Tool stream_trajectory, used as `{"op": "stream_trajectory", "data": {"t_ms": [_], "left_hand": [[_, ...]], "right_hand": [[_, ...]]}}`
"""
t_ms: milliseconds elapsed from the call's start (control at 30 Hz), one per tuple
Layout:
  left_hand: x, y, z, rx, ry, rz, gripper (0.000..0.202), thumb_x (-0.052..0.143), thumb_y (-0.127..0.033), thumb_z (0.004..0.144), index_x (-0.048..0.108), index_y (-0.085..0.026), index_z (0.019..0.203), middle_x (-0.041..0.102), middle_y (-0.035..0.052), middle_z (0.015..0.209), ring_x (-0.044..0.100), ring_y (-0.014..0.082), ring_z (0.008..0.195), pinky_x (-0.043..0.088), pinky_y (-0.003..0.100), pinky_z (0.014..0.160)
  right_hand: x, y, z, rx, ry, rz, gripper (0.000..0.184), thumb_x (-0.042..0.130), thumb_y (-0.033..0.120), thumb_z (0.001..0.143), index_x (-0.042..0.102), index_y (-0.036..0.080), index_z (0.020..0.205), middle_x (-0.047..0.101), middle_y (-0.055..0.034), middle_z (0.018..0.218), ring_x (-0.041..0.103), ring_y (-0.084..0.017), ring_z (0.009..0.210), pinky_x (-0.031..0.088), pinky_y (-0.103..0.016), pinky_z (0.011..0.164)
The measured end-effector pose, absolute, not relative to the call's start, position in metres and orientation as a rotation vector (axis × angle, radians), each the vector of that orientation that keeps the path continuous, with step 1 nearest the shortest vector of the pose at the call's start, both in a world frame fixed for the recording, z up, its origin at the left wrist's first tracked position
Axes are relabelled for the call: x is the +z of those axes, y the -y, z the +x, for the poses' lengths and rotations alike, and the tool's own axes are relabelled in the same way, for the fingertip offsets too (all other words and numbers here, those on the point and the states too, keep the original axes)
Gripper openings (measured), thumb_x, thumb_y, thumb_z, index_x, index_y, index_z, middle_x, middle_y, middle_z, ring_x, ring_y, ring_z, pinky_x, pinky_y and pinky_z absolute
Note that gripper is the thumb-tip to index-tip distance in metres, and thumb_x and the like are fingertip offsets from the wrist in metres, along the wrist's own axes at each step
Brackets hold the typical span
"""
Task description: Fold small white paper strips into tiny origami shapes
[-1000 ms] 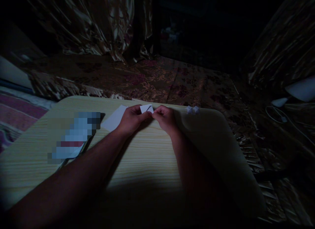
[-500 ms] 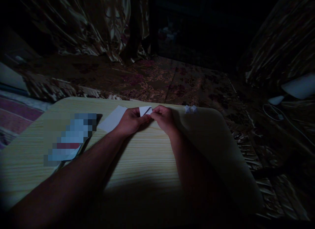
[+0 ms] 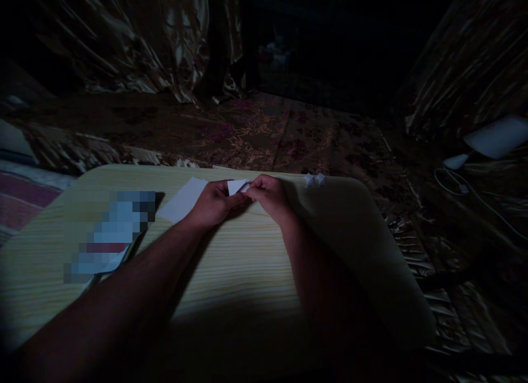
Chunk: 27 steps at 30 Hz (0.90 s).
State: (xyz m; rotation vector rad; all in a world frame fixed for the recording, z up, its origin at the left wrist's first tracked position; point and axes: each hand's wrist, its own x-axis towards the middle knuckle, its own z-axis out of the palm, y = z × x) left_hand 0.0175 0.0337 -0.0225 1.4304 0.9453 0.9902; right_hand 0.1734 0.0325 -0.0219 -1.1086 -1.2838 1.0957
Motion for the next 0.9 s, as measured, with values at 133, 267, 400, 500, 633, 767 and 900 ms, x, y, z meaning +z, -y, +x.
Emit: {"op": "stream_trajectory", "data": {"t_ms": [133, 267, 400, 500, 633, 767, 900], "left_hand": [[-0.0224, -0.0339, 0.0173, 0.983, -0.931, 1.424, 0.024, 0.071, -0.036, 0.068, 0.063, -0.014, 0.072, 0.053, -0.0014, 0.055, 0.04, 0.0076, 0.043, 0.025, 0.021, 0.042], [-0.0226, -0.0334, 0.0171, 0.984, -0.936, 1.439, 0.023, 0.071, -0.035, 0.069, 0.062, -0.015, 0.072, 0.053, -0.0011, 0.055, 0.041, 0.0081, 0.043, 0.025, 0.022, 0.042], [-0.0232, -0.0322, 0.0174, 0.957, -0.921, 1.446, 0.022, 0.069, -0.035, 0.071, 0.064, -0.014, 0.074, 0.054, -0.0009, 0.057, 0.04, 0.0078, 0.044, 0.025, 0.022, 0.043], [-0.0226, -0.0317, 0.0177, 0.963, -0.923, 1.441, 0.022, 0.069, -0.035, 0.07, 0.065, -0.014, 0.074, 0.054, -0.001, 0.057, 0.04, 0.0078, 0.044, 0.027, 0.022, 0.044], [-0.0208, -0.0314, 0.0176, 0.994, -0.939, 1.428, 0.021, 0.071, -0.034, 0.068, 0.064, -0.014, 0.072, 0.053, -0.0019, 0.056, 0.04, 0.0075, 0.045, 0.027, 0.022, 0.044], [-0.0205, -0.0311, 0.0169, 0.959, -0.926, 1.445, 0.019, 0.07, -0.032, 0.069, 0.063, -0.014, 0.072, 0.052, -0.0025, 0.056, 0.039, 0.0069, 0.045, 0.025, 0.021, 0.043], [-0.0219, -0.0317, 0.0166, 0.915, -0.908, 1.432, 0.018, 0.068, -0.03, 0.071, 0.063, -0.014, 0.074, 0.049, -0.0035, 0.054, 0.036, 0.0063, 0.043, 0.024, 0.021, 0.042]], "right_hand": [[-0.0211, -0.0327, 0.1728, 1.1, 1.293, -1.109, 0.007, 0.062, 0.019, 0.059, 0.056, 0.018, 0.063, 0.058, 0.0038, 0.055, 0.051, -0.01, 0.054, 0.037, -0.024, 0.054], [-0.0207, -0.0324, 0.1727, 1.099, 1.287, -1.121, 0.006, 0.063, 0.017, 0.059, 0.058, 0.018, 0.063, 0.058, 0.0041, 0.053, 0.051, -0.01, 0.052, 0.037, -0.023, 0.053], [-0.0205, -0.0321, 0.1724, 1.096, 1.266, -1.133, 0.012, 0.065, 0.025, 0.064, 0.058, 0.018, 0.06, 0.056, 0.0038, 0.051, 0.049, -0.01, 0.049, 0.036, -0.023, 0.051], [-0.0203, -0.0322, 0.1721, 1.106, 1.267, -1.114, 0.016, 0.065, 0.031, 0.067, 0.059, 0.017, 0.063, 0.058, 0.003, 0.054, 0.051, -0.01, 0.052, 0.039, -0.024, 0.053], [-0.0214, -0.033, 0.1726, 1.155, 1.222, -1.056, 0.015, 0.069, 0.025, 0.062, 0.058, 0.018, 0.07, 0.061, 0.0032, 0.062, 0.053, -0.01, 0.058, 0.04, -0.023, 0.057], [-0.0229, -0.0335, 0.174, 1.151, 1.217, -1.049, 0.013, 0.068, 0.023, 0.062, 0.057, 0.017, 0.066, 0.059, 0.0039, 0.057, 0.052, -0.01, 0.055, 0.039, -0.023, 0.056], [-0.0226, -0.0332, 0.1745, 1.1, 1.212, -1.059, 0.011, 0.064, 0.026, 0.068, 0.061, 0.017, 0.065, 0.057, 0.0035, 0.052, 0.051, -0.01, 0.052, 0.038, -0.023, 0.054]]}}
